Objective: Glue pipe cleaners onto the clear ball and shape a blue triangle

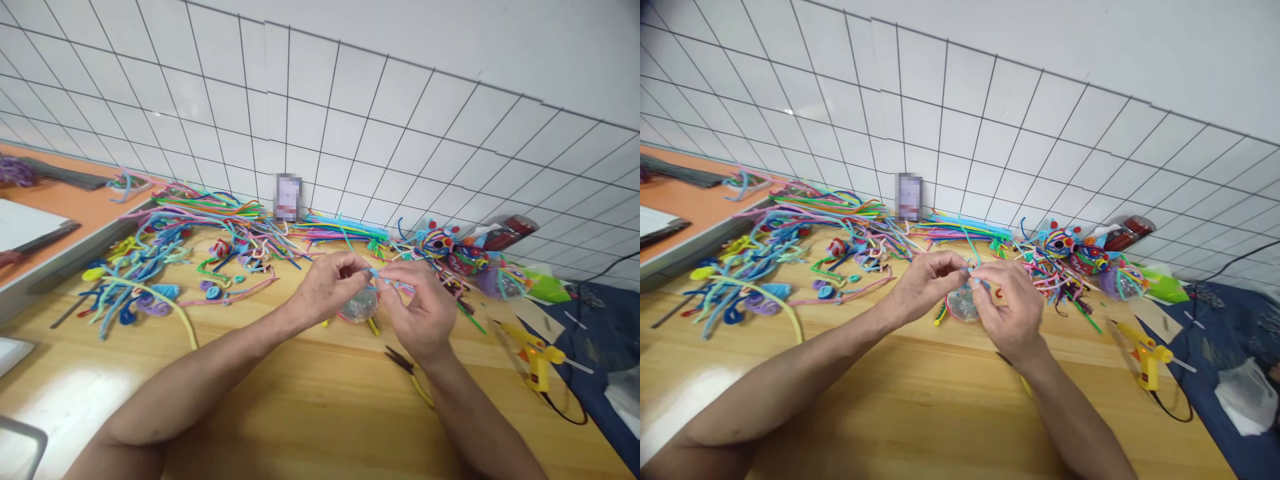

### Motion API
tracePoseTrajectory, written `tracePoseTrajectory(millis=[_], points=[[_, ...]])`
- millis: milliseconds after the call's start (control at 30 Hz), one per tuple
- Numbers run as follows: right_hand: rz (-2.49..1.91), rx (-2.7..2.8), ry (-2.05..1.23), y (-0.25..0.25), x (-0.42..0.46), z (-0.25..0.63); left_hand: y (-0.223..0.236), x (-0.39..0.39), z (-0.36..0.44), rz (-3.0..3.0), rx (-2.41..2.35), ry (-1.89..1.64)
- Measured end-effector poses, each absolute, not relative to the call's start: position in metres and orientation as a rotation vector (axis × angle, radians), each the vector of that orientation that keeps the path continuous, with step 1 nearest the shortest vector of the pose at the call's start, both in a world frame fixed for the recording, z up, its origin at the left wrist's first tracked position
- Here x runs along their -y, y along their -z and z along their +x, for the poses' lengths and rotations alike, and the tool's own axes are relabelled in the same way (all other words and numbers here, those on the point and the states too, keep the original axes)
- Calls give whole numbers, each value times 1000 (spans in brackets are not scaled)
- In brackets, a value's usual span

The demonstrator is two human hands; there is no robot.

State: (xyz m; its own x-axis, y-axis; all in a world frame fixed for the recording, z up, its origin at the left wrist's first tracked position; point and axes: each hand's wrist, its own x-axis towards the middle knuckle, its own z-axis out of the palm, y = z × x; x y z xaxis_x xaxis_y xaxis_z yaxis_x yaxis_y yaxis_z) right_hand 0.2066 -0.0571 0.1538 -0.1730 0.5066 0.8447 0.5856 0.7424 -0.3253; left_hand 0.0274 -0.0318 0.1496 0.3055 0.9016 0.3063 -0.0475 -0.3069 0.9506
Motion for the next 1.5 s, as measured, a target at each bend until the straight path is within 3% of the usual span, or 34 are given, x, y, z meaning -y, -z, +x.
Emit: tracePoseTrajectory(millis=[233,1167,1333,1500], points=[[-761,1905,430,-148,55,205,-159,28,21,1358,-696,-1230],[-642,1938,571,-140,43,209,-163,24,14,1127,-647,-1172],[-679,1866,443,-136,43,208,-165,24,13,1161,-680,-1226],[-753,1574,-81,-132,45,203,-166,27,14,1176,-682,-1280]])
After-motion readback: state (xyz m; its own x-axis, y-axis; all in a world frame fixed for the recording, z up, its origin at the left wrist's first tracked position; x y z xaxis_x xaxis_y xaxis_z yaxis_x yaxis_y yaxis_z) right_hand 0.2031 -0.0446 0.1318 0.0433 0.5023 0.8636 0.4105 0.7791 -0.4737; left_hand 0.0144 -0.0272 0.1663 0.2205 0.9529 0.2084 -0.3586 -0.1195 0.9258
